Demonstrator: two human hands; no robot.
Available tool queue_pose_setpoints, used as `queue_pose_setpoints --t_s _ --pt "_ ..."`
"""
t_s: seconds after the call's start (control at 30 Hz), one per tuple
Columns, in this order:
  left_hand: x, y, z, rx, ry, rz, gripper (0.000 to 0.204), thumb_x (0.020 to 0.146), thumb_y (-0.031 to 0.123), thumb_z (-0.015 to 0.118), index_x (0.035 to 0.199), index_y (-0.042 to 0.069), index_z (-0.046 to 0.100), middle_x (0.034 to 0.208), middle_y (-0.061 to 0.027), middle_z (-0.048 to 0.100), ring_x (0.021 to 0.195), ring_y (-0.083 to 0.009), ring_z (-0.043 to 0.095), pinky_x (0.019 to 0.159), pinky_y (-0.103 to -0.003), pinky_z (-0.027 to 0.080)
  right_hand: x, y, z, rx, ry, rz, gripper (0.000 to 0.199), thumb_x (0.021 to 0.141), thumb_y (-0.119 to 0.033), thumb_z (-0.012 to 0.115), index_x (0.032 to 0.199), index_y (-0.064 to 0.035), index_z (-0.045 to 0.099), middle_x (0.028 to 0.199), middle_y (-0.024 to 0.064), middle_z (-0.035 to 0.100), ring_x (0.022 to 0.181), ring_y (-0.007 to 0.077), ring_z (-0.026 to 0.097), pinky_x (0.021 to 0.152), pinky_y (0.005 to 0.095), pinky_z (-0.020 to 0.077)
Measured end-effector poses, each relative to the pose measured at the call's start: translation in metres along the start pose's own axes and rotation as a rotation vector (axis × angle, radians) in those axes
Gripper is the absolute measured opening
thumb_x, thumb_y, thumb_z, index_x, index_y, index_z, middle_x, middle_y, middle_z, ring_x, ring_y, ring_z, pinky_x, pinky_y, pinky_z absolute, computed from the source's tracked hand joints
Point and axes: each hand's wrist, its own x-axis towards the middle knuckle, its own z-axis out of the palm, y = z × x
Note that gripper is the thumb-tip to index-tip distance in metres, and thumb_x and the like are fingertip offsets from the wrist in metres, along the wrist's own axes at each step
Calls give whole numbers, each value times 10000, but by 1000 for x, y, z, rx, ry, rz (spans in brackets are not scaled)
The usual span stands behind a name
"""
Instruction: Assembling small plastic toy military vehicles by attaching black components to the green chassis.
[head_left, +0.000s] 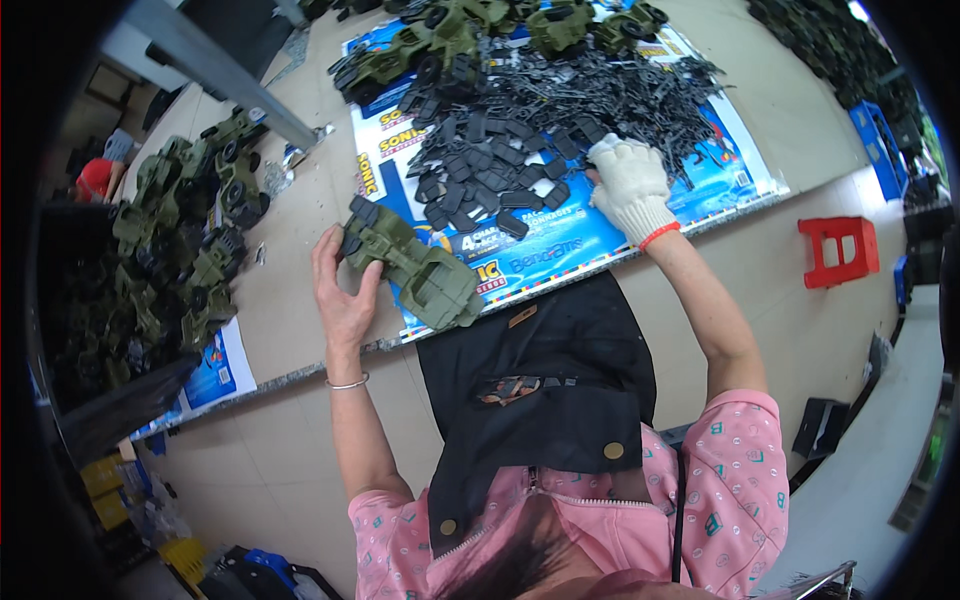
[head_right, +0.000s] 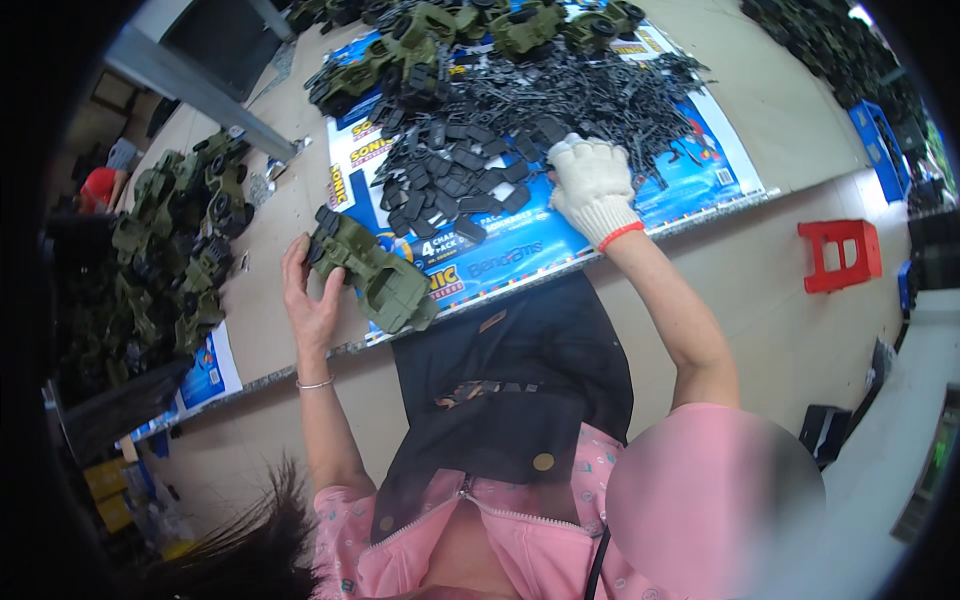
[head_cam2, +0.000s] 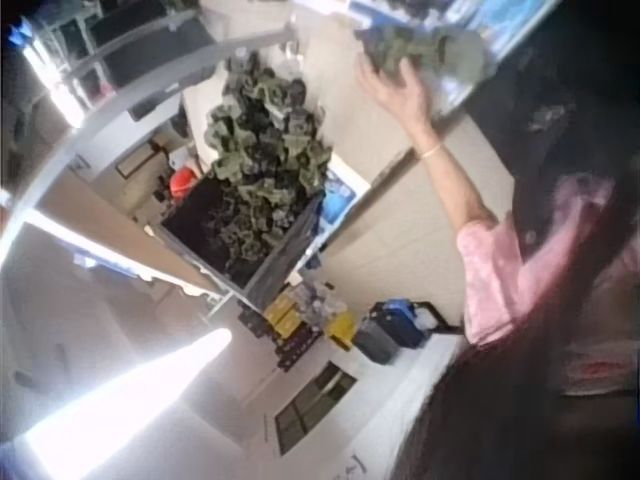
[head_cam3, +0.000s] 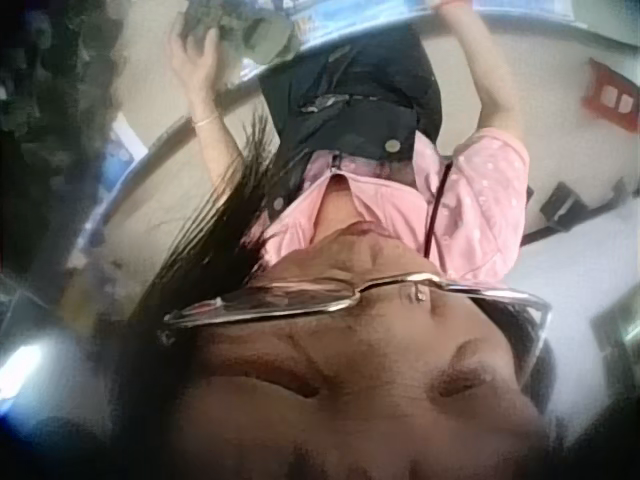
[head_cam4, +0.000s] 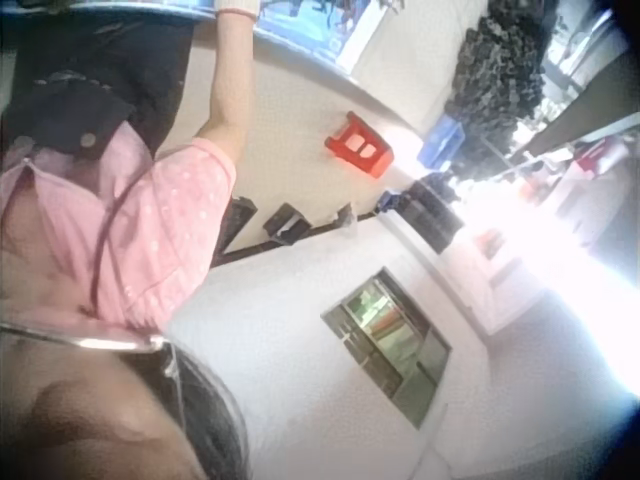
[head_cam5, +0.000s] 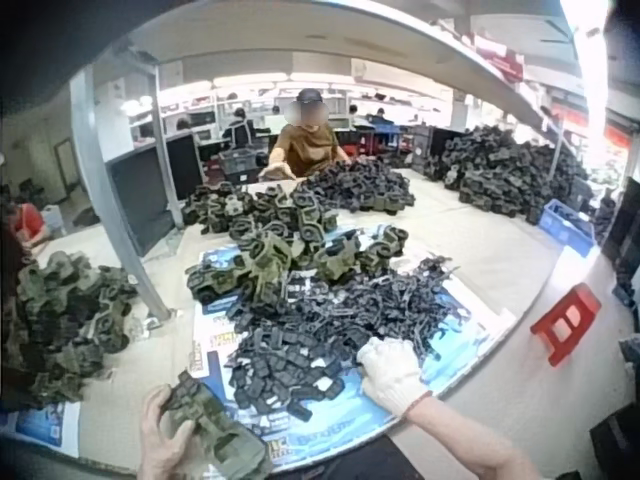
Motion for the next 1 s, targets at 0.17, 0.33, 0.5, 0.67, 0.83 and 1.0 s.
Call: queue_pose_setpoints --t_s 0.17,0.33,0.5,0.67,0.83,1.0 --pt "-23 10 2 36 97 3 644 770 67 820 1353 -28 563 1417 -211 545 1315 -357 545 1070 -422 476 -2 -6 -22 -30 15 -169 491 689 -210 820 1153 -136 676 1150 102 691 1046 301 659 878 474 481" --pt "-20 10 28 11 259 119 644 726 97 866 1283 -34 571 1349 -239 558 1229 -388 581 1011 -431 510 2 -53 -33 800 165 49 304 963 -207 702 1197 -14 679 993 132 707 781 254 732 670 368 542" --pt "-28 6 25 47 286 86 674 708 80 880 1293 -19 561 1361 -216 551 1208 -348 599 964 -403 540 24 -157 -75 1465 -444 -75 336 1032 -257 623 1214 24 651 1018 55 667 857 123 704 720 262 521" --pt "-28 4 23 23 271 95 693 703 150 891 1286 -1 547 1343 -231 554 1221 -416 581 1013 -449 516 44 -203 -72 1500 -592 -82 332 1024 -263 625 1185 25 662 973 65 671 809 118 694 700 266 525" --pt "-25 5 21 26 280 121 709 670 97 903 1280 -5 557 1341 -224 565 1197 -399 608 970 -435 539 37 -213 -69 1098 -503 -120 294 1017 -284 619 1126 -17 678 779 94 678 699 158 687 672 322 531" --pt "-30 6 21 50 300 92 728 690 153 895 1301 7 527 1319 -218 545 1188 -410 584 973 -455 524 76 -215 -95 473 -401 -620 308 967 -309 656 1091 -29 694 857 183 712 844 349 720 740 430 544"
